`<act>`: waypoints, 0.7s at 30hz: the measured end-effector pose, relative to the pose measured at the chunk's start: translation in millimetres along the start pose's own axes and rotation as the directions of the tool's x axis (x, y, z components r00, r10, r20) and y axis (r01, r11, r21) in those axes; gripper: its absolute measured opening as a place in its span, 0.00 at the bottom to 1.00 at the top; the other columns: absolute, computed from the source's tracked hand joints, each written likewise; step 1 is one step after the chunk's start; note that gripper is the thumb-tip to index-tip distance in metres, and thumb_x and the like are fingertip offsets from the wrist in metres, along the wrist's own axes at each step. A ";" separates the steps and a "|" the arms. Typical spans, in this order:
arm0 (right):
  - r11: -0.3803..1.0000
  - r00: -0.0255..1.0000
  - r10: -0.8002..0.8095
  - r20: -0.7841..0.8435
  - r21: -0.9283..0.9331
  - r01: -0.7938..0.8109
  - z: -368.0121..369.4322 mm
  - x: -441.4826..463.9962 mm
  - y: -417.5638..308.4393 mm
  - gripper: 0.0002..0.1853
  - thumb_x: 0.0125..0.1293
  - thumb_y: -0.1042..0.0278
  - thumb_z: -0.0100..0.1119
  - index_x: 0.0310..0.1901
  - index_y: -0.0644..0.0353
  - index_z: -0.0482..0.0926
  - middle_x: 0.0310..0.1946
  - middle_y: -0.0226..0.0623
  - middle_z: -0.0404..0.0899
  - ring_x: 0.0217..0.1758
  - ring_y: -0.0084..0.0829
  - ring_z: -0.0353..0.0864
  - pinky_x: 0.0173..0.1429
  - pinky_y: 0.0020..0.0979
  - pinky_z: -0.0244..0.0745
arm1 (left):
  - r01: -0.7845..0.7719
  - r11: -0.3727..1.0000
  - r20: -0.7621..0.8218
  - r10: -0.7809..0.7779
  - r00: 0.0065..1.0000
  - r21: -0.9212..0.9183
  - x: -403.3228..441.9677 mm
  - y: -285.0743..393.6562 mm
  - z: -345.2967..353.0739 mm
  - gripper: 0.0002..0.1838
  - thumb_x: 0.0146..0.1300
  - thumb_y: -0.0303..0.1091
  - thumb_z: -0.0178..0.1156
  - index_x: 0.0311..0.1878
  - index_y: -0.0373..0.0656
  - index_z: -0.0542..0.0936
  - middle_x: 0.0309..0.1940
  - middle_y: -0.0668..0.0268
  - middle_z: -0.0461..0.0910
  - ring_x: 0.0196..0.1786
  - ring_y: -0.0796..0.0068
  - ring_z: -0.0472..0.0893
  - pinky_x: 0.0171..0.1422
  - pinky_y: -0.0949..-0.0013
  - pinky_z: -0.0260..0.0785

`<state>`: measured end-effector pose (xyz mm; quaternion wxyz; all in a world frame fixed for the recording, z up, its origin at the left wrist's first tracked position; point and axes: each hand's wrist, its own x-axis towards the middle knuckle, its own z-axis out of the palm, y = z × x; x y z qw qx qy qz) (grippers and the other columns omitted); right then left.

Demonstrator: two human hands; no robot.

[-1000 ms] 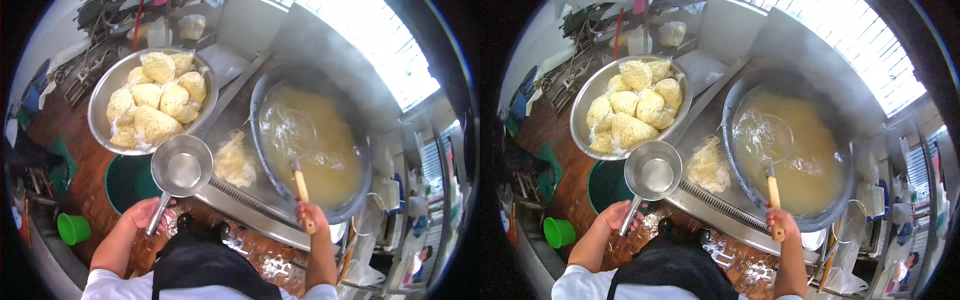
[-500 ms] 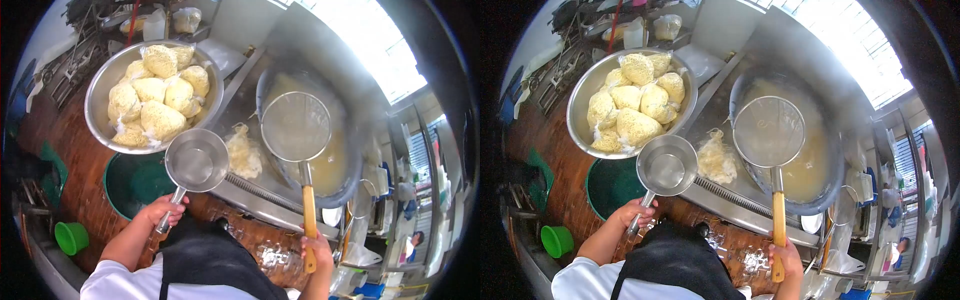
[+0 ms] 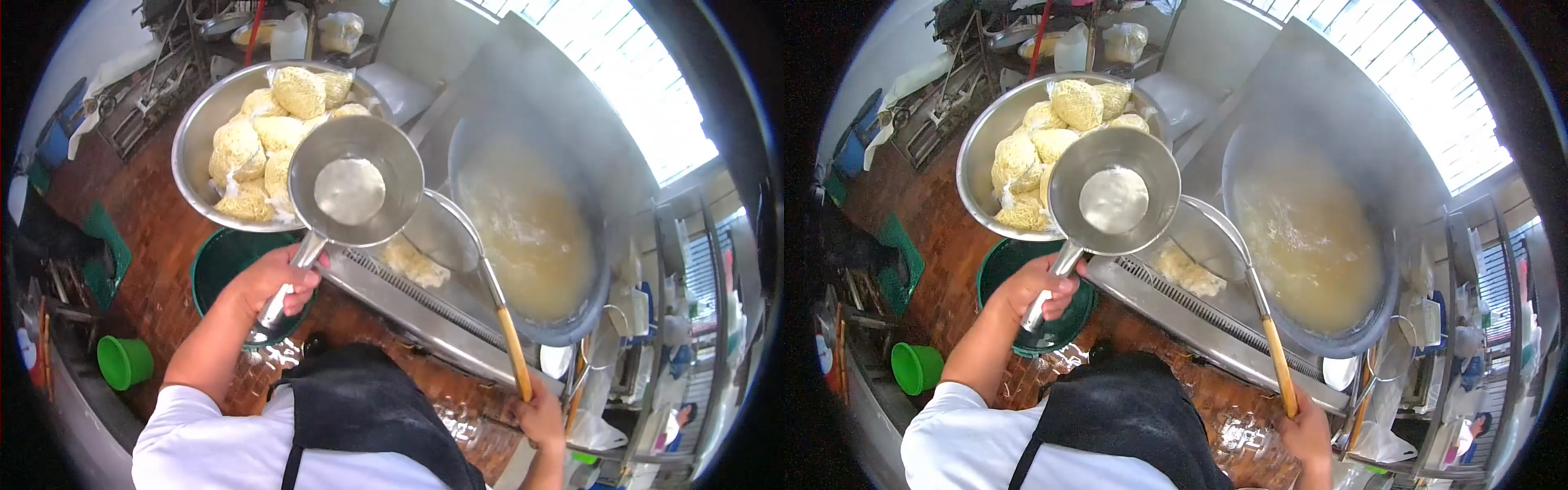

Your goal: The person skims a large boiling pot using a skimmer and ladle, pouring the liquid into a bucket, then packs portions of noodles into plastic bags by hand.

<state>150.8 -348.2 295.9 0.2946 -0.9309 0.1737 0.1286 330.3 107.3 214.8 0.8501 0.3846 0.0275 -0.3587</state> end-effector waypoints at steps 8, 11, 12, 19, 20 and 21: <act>0.970 0.999 -0.027 0.020 -0.239 0.031 -22.3 26.1 -60.0 0.26 0.52 0.79 0.60 0.56 0.60 0.75 0.28 0.35 0.79 0.28 0.28 0.78 0.35 0.31 0.72 | -0.062 0.954 -0.075 0.088 0.993 0.293 28.4 69.0 6.4 0.22 0.52 0.30 0.65 0.50 0.39 0.69 0.17 0.72 0.67 0.12 0.82 0.66 0.15 0.76 0.59; 0.903 1.000 0.020 0.019 -0.429 -0.010 -40.4 28.9 -109.0 0.27 0.51 0.70 0.64 0.57 0.55 0.74 0.36 0.50 0.80 0.42 0.47 0.80 0.48 0.41 0.73 | -0.054 0.900 -0.049 0.084 0.995 0.432 44.2 87.0 14.4 0.22 0.53 0.30 0.63 0.50 0.39 0.69 0.17 0.73 0.66 0.14 0.82 0.67 0.16 0.76 0.59; 0.895 0.998 0.048 0.037 -0.445 -0.026 -43.5 31.1 -114.7 0.28 0.52 0.67 0.64 0.57 0.54 0.74 0.39 0.53 0.80 0.46 0.52 0.79 0.50 0.43 0.73 | -0.051 0.875 -0.039 0.080 0.996 0.482 51.1 91.4 15.5 0.22 0.53 0.30 0.63 0.50 0.38 0.69 0.18 0.73 0.66 0.14 0.82 0.67 0.16 0.76 0.59; 0.869 0.996 0.026 0.089 -0.495 0.021 -61.0 48.6 -130.0 0.25 0.53 0.65 0.63 0.55 0.56 0.74 0.39 0.53 0.80 0.47 0.52 0.79 0.51 0.45 0.73 | 0.002 0.734 0.035 -0.036 0.999 0.679 92.3 108.1 36.7 0.20 0.52 0.31 0.63 0.48 0.38 0.71 0.20 0.72 0.69 0.17 0.82 0.68 0.18 0.75 0.62; 0.862 0.996 0.026 0.091 -0.507 0.023 -61.2 48.7 -132.4 0.25 0.53 0.65 0.63 0.55 0.56 0.74 0.39 0.53 0.80 0.47 0.52 0.79 0.52 0.45 0.72 | 0.008 0.705 0.042 -0.054 0.998 0.709 97.4 107.8 40.4 0.20 0.52 0.31 0.64 0.48 0.38 0.71 0.20 0.71 0.70 0.17 0.82 0.69 0.19 0.75 0.63; 0.855 0.995 0.027 0.092 -0.518 0.025 -60.8 48.1 -134.8 0.25 0.53 0.65 0.63 0.55 0.56 0.74 0.39 0.53 0.80 0.47 0.52 0.79 0.52 0.45 0.72 | 0.026 0.679 0.026 -0.066 0.998 0.734 100.6 108.0 46.2 0.19 0.52 0.32 0.64 0.46 0.39 0.72 0.21 0.71 0.70 0.17 0.82 0.69 0.19 0.75 0.63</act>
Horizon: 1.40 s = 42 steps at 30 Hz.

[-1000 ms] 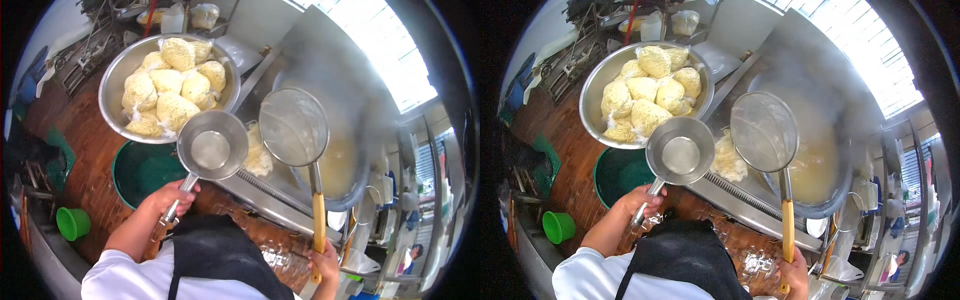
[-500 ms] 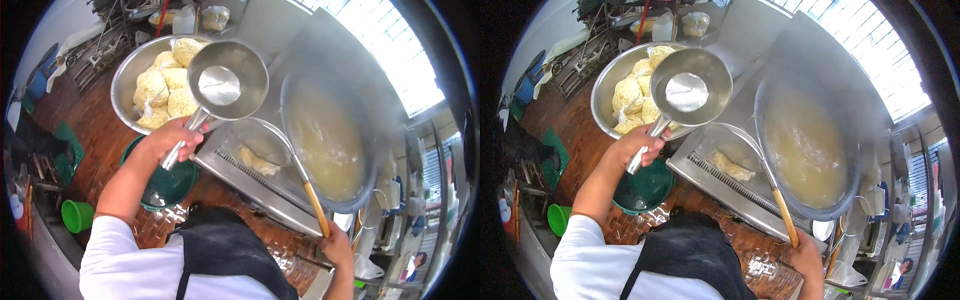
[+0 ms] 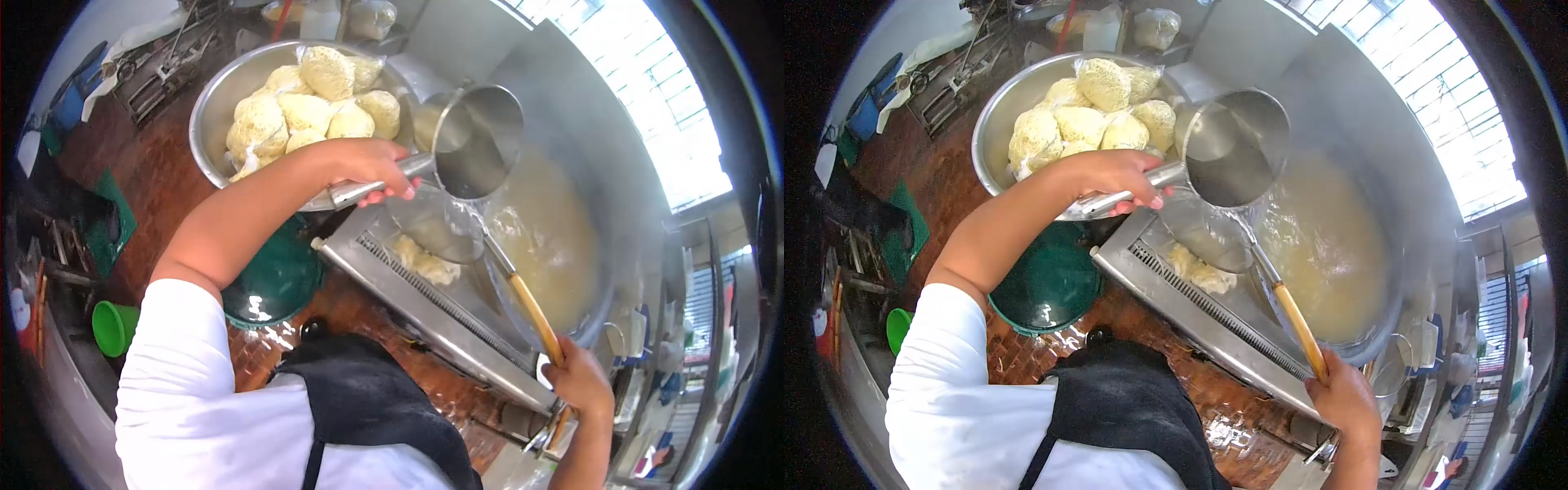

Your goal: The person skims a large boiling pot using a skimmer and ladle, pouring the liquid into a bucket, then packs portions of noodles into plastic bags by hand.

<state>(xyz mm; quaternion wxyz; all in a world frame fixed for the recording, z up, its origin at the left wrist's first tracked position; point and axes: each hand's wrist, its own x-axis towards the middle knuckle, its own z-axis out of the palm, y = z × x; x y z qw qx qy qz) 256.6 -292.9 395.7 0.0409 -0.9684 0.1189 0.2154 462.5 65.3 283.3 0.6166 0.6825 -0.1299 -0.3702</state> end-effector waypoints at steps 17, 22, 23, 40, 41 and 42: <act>1.000 0.998 -0.001 -0.058 0.009 0.001 25.7 -20.4 2.8 0.28 0.52 0.67 0.62 0.59 0.51 0.72 0.38 0.53 0.80 0.44 0.55 0.79 0.48 0.48 0.73 | 0.029 0.997 0.090 -0.023 0.996 -0.066 48.8 15.4 10.1 0.20 0.52 0.29 0.64 0.48 0.39 0.70 0.19 0.72 0.69 0.14 0.84 0.68 0.17 0.78 0.60; 0.999 0.997 -0.046 -0.059 -0.010 0.046 32.0 -24.4 16.8 0.28 0.52 0.68 0.62 0.59 0.50 0.71 0.35 0.54 0.80 0.42 0.56 0.79 0.47 0.49 0.73 | 0.034 0.999 0.009 -0.034 0.999 -0.020 47.5 -2.3 1.1 0.19 0.51 0.29 0.63 0.46 0.39 0.70 0.18 0.72 0.69 0.14 0.84 0.68 0.16 0.77 0.60; 0.998 0.995 -0.071 -0.067 -0.004 0.070 33.1 -23.2 21.7 0.28 0.52 0.68 0.62 0.59 0.51 0.71 0.36 0.54 0.80 0.42 0.56 0.79 0.47 0.49 0.73 | 0.049 0.999 -0.018 -0.049 0.999 0.004 45.5 -3.1 0.4 0.19 0.51 0.29 0.63 0.46 0.39 0.70 0.18 0.71 0.69 0.14 0.83 0.68 0.16 0.77 0.61; 0.994 0.998 -0.048 -0.039 0.095 0.051 47.9 -30.8 42.0 0.26 0.53 0.70 0.60 0.57 0.53 0.73 0.40 0.51 0.80 0.47 0.54 0.78 0.51 0.47 0.72 | 0.168 0.972 -0.273 -0.118 0.955 0.167 -2.3 -37.3 -11.1 0.20 0.47 0.29 0.63 0.45 0.38 0.73 0.21 0.68 0.70 0.15 0.80 0.69 0.18 0.72 0.63; 0.993 0.997 -0.049 -0.053 0.101 0.054 49.1 -31.9 41.9 0.27 0.52 0.69 0.61 0.57 0.52 0.73 0.40 0.52 0.80 0.47 0.54 0.78 0.50 0.47 0.72 | 0.162 0.968 -0.276 -0.104 0.955 0.194 -4.5 -36.2 -10.1 0.20 0.47 0.29 0.64 0.45 0.38 0.73 0.21 0.68 0.71 0.15 0.80 0.69 0.18 0.72 0.64; 0.993 0.997 -0.050 -0.067 0.107 0.057 50.5 -32.4 42.8 0.27 0.51 0.68 0.62 0.57 0.52 0.73 0.39 0.52 0.80 0.46 0.54 0.78 0.49 0.47 0.73 | 0.154 0.965 -0.291 -0.089 0.953 0.210 -6.4 -34.3 -8.2 0.20 0.47 0.29 0.64 0.45 0.37 0.73 0.21 0.67 0.72 0.15 0.79 0.70 0.18 0.72 0.64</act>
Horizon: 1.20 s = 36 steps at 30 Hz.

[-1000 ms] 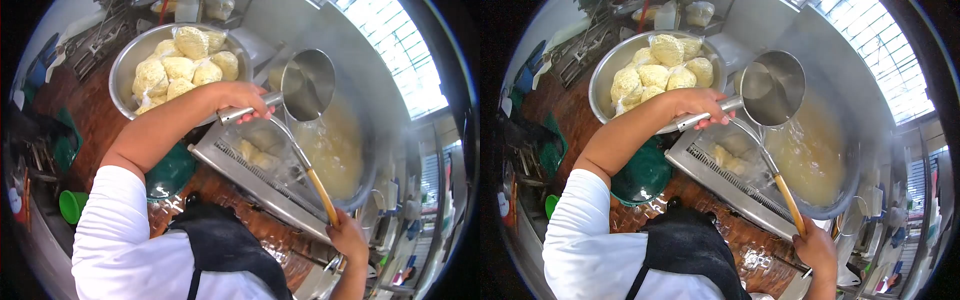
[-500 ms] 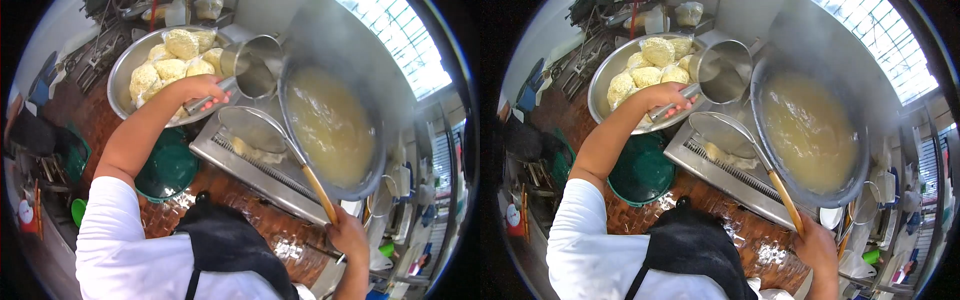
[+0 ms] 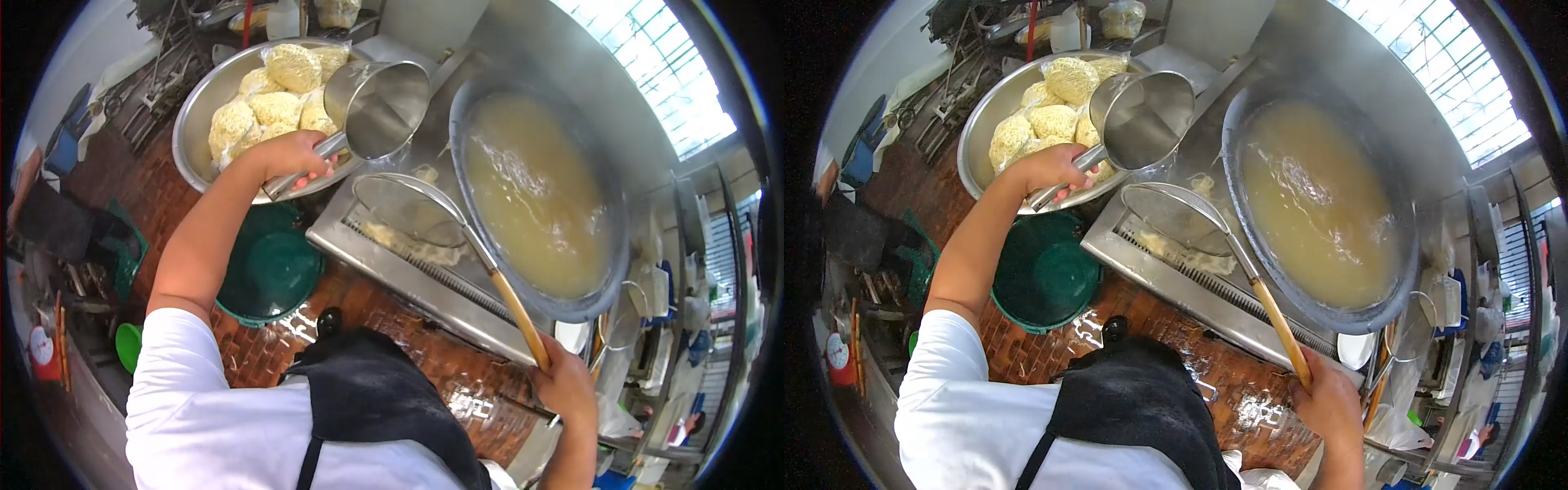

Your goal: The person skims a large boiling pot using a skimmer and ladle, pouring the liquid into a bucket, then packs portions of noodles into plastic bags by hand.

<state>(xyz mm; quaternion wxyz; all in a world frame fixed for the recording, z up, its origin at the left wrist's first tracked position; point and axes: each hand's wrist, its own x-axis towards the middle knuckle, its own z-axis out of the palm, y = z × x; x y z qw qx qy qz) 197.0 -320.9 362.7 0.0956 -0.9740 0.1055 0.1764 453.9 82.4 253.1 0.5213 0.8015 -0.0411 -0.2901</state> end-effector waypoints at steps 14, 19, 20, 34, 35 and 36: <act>0.994 0.999 -0.047 0.012 0.103 0.045 15.7 -14.9 8.9 0.25 0.53 0.69 0.61 0.56 0.55 0.74 0.38 0.52 0.80 0.43 0.56 0.78 0.49 0.44 0.73 | -0.049 0.961 0.055 0.066 0.996 -0.270 -10.3 2.9 -1.9 0.24 0.49 0.31 0.63 0.51 0.35 0.72 0.19 0.71 0.71 0.14 0.82 0.69 0.18 0.77 0.63; 0.974 0.998 -0.043 0.035 0.225 0.034 11.3 -40.1 20.5 0.30 0.51 0.70 0.65 0.59 0.56 0.72 0.40 0.48 0.81 0.42 0.47 0.82 0.47 0.38 0.74 | -0.027 0.845 0.106 0.099 0.989 -0.534 -9.3 -7.9 5.4 0.24 0.53 0.32 0.63 0.54 0.36 0.71 0.17 0.74 0.67 0.13 0.85 0.67 0.15 0.80 0.61; 0.953 0.997 -0.062 0.038 0.298 0.048 17.0 -43.9 32.4 0.30 0.52 0.71 0.65 0.60 0.57 0.71 0.40 0.45 0.82 0.41 0.42 0.82 0.45 0.36 0.74 | -0.037 0.848 0.099 0.105 0.989 -0.529 -9.7 -8.9 5.0 0.24 0.53 0.32 0.62 0.54 0.36 0.71 0.16 0.74 0.67 0.12 0.85 0.67 0.14 0.80 0.61; 0.205 0.849 0.529 -0.006 0.971 -0.121 56.6 -113.2 138.3 0.19 0.61 0.69 0.57 0.55 0.61 0.72 0.26 0.33 0.75 0.17 0.23 0.72 0.20 0.23 0.69 | -0.107 0.747 -0.002 0.141 0.990 -0.656 -57.1 -13.9 42.7 0.24 0.52 0.33 0.64 0.52 0.39 0.68 0.17 0.73 0.64 0.11 0.83 0.65 0.12 0.76 0.59; 0.150 0.832 0.554 -0.017 0.986 -0.079 58.7 -108.8 150.5 0.19 0.62 0.68 0.57 0.55 0.61 0.72 0.26 0.32 0.75 0.17 0.23 0.72 0.20 0.24 0.69 | -0.093 0.740 0.003 0.127 0.992 -0.666 -63.0 -15.4 50.6 0.24 0.52 0.33 0.64 0.52 0.39 0.68 0.17 0.73 0.64 0.11 0.83 0.65 0.12 0.76 0.59; 0.097 0.816 0.578 -0.030 0.995 -0.032 59.6 -102.3 164.0 0.19 0.62 0.66 0.57 0.55 0.60 0.72 0.25 0.31 0.74 0.17 0.23 0.71 0.20 0.24 0.69 | -0.083 0.733 0.005 0.116 0.993 -0.675 -67.9 -16.7 59.4 0.24 0.51 0.32 0.64 0.52 0.39 0.68 0.17 0.72 0.64 0.11 0.83 0.64 0.12 0.76 0.60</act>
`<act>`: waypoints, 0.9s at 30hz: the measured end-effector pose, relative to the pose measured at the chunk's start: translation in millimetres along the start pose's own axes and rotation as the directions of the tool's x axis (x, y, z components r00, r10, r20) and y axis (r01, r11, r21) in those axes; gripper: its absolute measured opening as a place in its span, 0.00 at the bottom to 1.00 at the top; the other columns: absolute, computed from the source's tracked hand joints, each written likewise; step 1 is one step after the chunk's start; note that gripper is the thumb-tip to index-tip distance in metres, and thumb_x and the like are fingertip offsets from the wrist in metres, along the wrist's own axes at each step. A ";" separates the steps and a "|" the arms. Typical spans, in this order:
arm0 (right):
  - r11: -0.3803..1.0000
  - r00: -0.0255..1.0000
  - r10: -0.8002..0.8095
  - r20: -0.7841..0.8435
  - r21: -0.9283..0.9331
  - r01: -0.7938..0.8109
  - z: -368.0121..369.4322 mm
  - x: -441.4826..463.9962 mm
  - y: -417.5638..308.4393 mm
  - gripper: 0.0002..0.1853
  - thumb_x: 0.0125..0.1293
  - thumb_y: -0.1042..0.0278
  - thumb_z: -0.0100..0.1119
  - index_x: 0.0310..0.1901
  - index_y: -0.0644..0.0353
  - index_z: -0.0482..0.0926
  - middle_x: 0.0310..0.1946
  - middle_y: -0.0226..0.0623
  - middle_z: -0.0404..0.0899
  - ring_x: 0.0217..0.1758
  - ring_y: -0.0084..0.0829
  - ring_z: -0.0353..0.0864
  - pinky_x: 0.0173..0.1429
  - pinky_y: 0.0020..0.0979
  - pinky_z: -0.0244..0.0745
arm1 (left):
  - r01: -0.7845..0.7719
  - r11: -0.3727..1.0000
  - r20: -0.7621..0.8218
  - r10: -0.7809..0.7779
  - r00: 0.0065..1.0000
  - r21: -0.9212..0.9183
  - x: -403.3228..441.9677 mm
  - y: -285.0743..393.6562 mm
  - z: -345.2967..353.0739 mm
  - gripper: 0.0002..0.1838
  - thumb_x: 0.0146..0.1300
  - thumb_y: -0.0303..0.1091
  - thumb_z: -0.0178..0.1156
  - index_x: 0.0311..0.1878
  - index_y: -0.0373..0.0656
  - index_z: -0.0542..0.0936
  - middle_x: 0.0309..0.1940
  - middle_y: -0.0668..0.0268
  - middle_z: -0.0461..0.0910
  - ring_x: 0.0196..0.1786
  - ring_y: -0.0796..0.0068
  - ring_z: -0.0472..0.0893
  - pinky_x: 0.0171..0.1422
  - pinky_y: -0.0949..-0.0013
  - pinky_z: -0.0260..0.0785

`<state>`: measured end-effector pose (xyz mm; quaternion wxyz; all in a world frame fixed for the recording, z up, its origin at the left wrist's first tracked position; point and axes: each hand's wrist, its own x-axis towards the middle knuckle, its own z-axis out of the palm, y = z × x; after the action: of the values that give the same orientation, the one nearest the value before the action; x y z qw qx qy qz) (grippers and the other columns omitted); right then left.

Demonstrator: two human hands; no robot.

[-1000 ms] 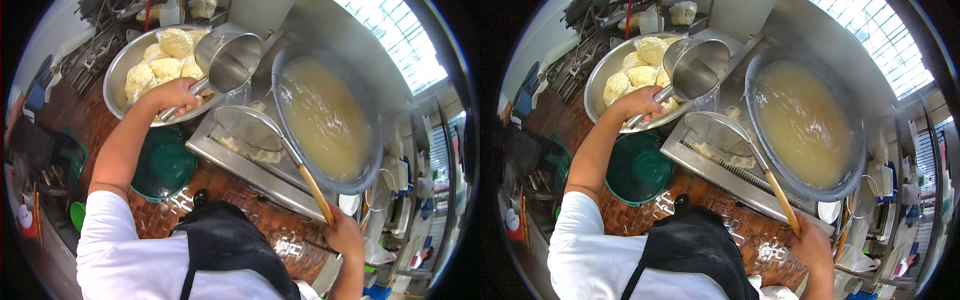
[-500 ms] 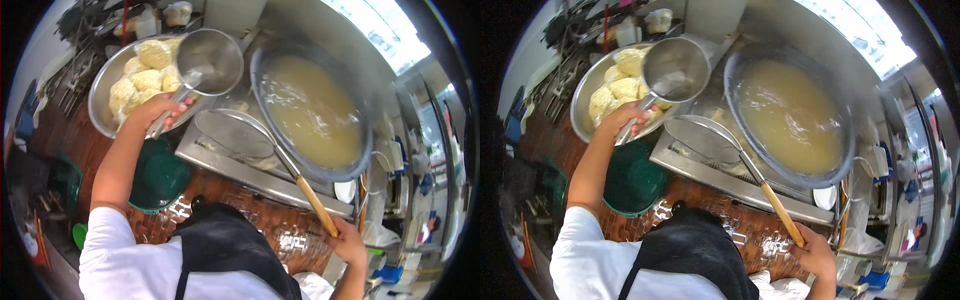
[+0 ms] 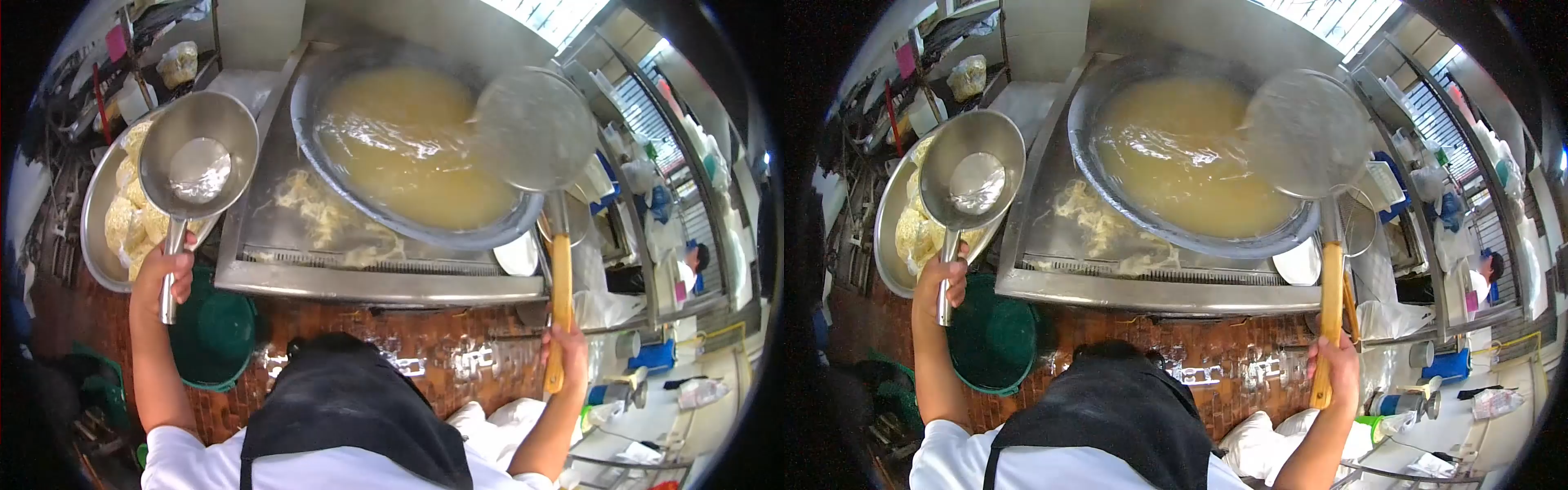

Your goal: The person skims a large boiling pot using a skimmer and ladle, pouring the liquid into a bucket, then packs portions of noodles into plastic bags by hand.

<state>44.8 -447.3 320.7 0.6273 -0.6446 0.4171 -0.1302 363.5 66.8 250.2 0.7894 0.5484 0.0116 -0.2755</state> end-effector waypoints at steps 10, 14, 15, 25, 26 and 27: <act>0.753 0.990 0.082 0.116 0.643 -0.138 -135.4 215.7 125.2 0.13 0.70 0.61 0.53 0.54 0.44 0.72 0.24 0.21 0.72 0.21 0.18 0.71 0.22 0.24 0.71 | 0.026 0.989 -0.158 -0.049 0.986 -0.142 -53.5 -65.1 76.4 0.20 0.54 0.28 0.61 0.51 0.39 0.69 0.17 0.72 0.65 0.11 0.81 0.65 0.14 0.75 0.60; 0.814 0.990 0.125 0.065 0.565 -0.140 -135.5 241.9 167.2 0.14 0.67 0.59 0.57 0.53 0.49 0.74 0.25 0.23 0.72 0.22 0.20 0.72 0.24 0.23 0.72 | 0.052 0.975 -0.155 -0.086 0.984 -0.215 -66.3 -85.0 95.5 0.21 0.55 0.28 0.62 0.51 0.40 0.69 0.18 0.70 0.66 0.12 0.79 0.66 0.14 0.73 0.61; 0.841 0.988 0.134 0.071 0.520 -0.152 -135.1 246.3 175.5 0.14 0.66 0.58 0.59 0.51 0.50 0.75 0.25 0.24 0.72 0.23 0.21 0.73 0.25 0.23 0.73 | 0.054 0.975 -0.172 -0.093 0.981 -0.216 -68.9 -89.5 99.6 0.20 0.55 0.28 0.62 0.51 0.40 0.69 0.18 0.70 0.66 0.12 0.79 0.66 0.14 0.73 0.61; 0.930 0.971 0.144 -0.189 -0.310 -0.198 -147.7 270.3 178.2 0.18 0.60 0.56 0.62 0.44 0.62 0.79 0.30 0.39 0.81 0.25 0.30 0.80 0.24 0.29 0.74 | 0.091 0.967 -0.171 -0.134 0.976 -0.238 -68.6 -129.2 110.3 0.21 0.55 0.28 0.61 0.53 0.41 0.69 0.18 0.69 0.65 0.11 0.78 0.66 0.13 0.72 0.62; 0.821 0.944 -0.160 -0.287 -0.570 -0.034 -158.0 274.0 186.6 0.19 0.60 0.57 0.62 0.46 0.63 0.78 0.32 0.42 0.81 0.31 0.36 0.81 0.32 0.33 0.75 | 0.108 0.963 -0.177 -0.154 0.972 -0.247 -69.6 -130.6 112.9 0.21 0.55 0.28 0.61 0.52 0.41 0.69 0.17 0.69 0.65 0.11 0.78 0.66 0.13 0.73 0.61; 0.606 0.840 -0.469 -0.273 -0.791 0.081 -162.2 279.7 194.2 0.19 0.59 0.59 0.61 0.47 0.64 0.78 0.35 0.45 0.82 0.36 0.42 0.81 0.41 0.37 0.77 | 0.123 0.965 -0.185 -0.167 0.968 -0.230 -70.4 -131.4 116.9 0.21 0.54 0.28 0.61 0.51 0.41 0.69 0.17 0.69 0.65 0.11 0.79 0.66 0.13 0.73 0.61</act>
<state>33.0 -730.8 72.1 0.1574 -0.8534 0.4591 -0.1901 211.9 -37.9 206.4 0.8168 0.4819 0.1623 -0.2725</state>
